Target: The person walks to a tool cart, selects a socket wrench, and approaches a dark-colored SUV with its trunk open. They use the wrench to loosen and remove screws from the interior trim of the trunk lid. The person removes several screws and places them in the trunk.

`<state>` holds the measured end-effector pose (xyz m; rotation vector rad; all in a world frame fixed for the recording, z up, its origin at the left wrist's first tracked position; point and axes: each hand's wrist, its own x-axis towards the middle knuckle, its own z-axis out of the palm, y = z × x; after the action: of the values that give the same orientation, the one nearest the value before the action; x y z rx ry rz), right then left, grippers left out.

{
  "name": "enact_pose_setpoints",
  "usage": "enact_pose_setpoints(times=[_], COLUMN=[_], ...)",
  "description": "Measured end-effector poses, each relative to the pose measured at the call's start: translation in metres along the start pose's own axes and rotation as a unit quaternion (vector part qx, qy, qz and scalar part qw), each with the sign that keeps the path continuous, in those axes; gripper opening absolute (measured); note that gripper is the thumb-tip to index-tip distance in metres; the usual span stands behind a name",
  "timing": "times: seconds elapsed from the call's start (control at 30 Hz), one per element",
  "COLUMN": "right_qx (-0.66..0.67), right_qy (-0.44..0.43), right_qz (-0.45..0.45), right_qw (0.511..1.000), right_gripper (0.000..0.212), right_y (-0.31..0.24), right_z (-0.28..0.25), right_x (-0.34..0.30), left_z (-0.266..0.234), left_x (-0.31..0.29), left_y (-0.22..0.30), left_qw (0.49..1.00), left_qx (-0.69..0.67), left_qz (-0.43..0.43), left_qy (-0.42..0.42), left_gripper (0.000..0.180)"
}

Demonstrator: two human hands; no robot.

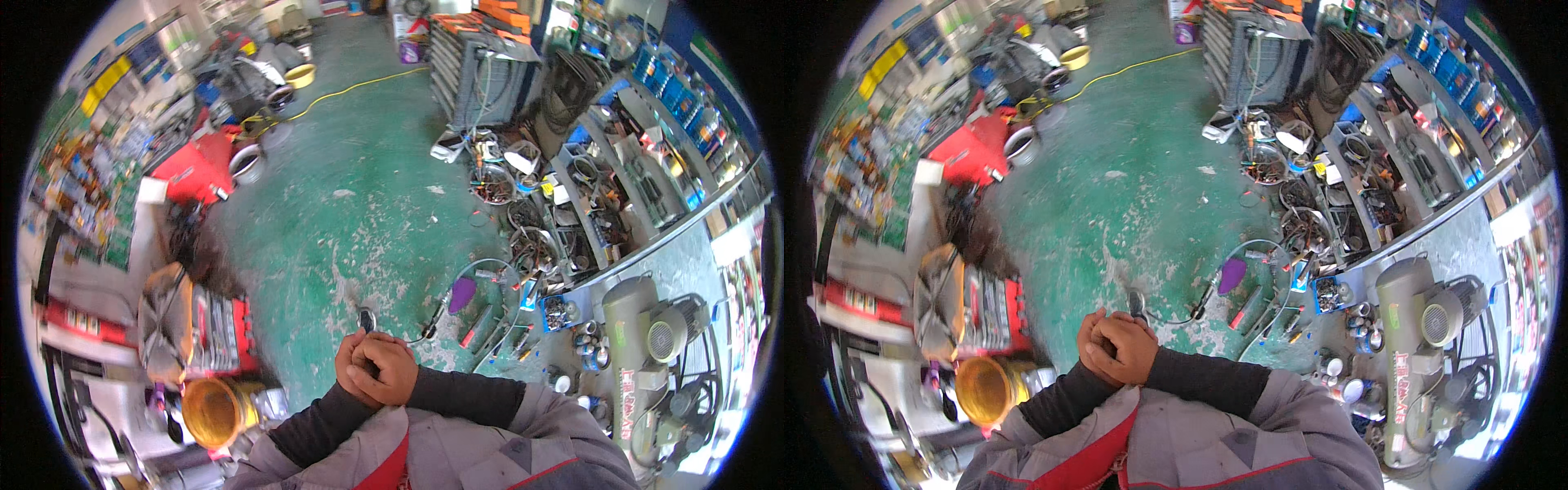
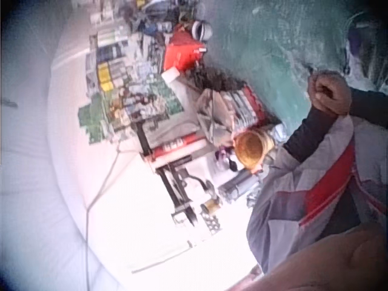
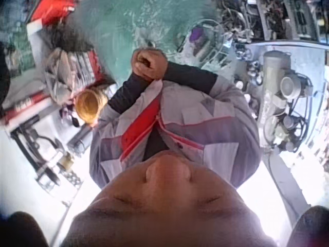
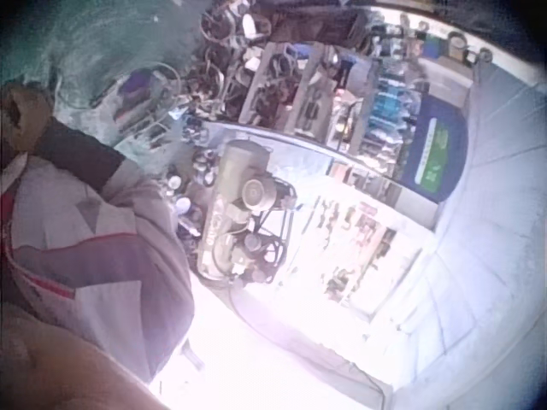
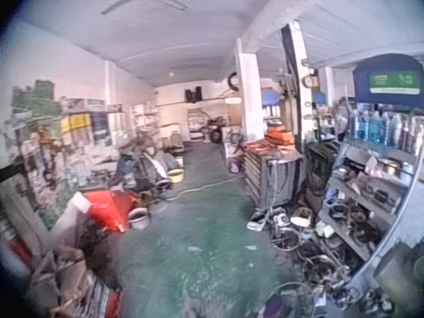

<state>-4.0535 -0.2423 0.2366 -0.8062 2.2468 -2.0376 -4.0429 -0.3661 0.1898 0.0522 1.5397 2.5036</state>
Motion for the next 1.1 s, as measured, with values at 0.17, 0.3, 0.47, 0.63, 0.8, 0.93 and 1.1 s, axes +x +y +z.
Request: enact_pose_setpoints(times=[0.17,0.3,0.47,0.63,0.8,0.93,1.1], right_qx=[0.001,0.026,0.046,0.022,0.011,-0.077,-0.182], right_qy=[0.06,0.091,0.131,0.147,0.115,0.073,0.092], right_qz=[0.065,0.105,0.153,0.139,0.065,-0.029,-0.136], right_qw=[0.996,0.99,0.978,0.979,0.991,0.994,0.97], right_gripper=[0.027,0.028,0.026,0.026,0.023,0.022,0.02], right_y=[0.083,0.129,0.167,0.209,0.258,0.284,0.306], right_z=[-0.031,-0.049,-0.078,-0.138,-0.212,-0.29,-0.362], right_x=[0.138,0.241,0.339,0.427,0.541,0.642,0.738], left_z=[-0.049,-0.099,-0.125,-0.095,-0.055,-0.031,-0.009], left_x=[0.174,0.278,0.394,0.514,0.66,0.77,0.881], left_y=[0.027,0.044,0.055,0.096,0.122,0.144,0.179], left_qw=[0.996,0.983,0.929,0.977,0.935,0.926,0.941], left_qx=[0.009,0.022,-0.194,0.112,-0.155,-0.246,-0.221], left_qz=[-0.072,-0.165,-0.306,-0.154,-0.31,-0.267,-0.253], left_qy=[-0.052,-0.08,-0.08,-0.095,0.072,0.103,0.042], left_gripper=[0.037,0.04,0.044,0.043,0.046,0.046,0.041])
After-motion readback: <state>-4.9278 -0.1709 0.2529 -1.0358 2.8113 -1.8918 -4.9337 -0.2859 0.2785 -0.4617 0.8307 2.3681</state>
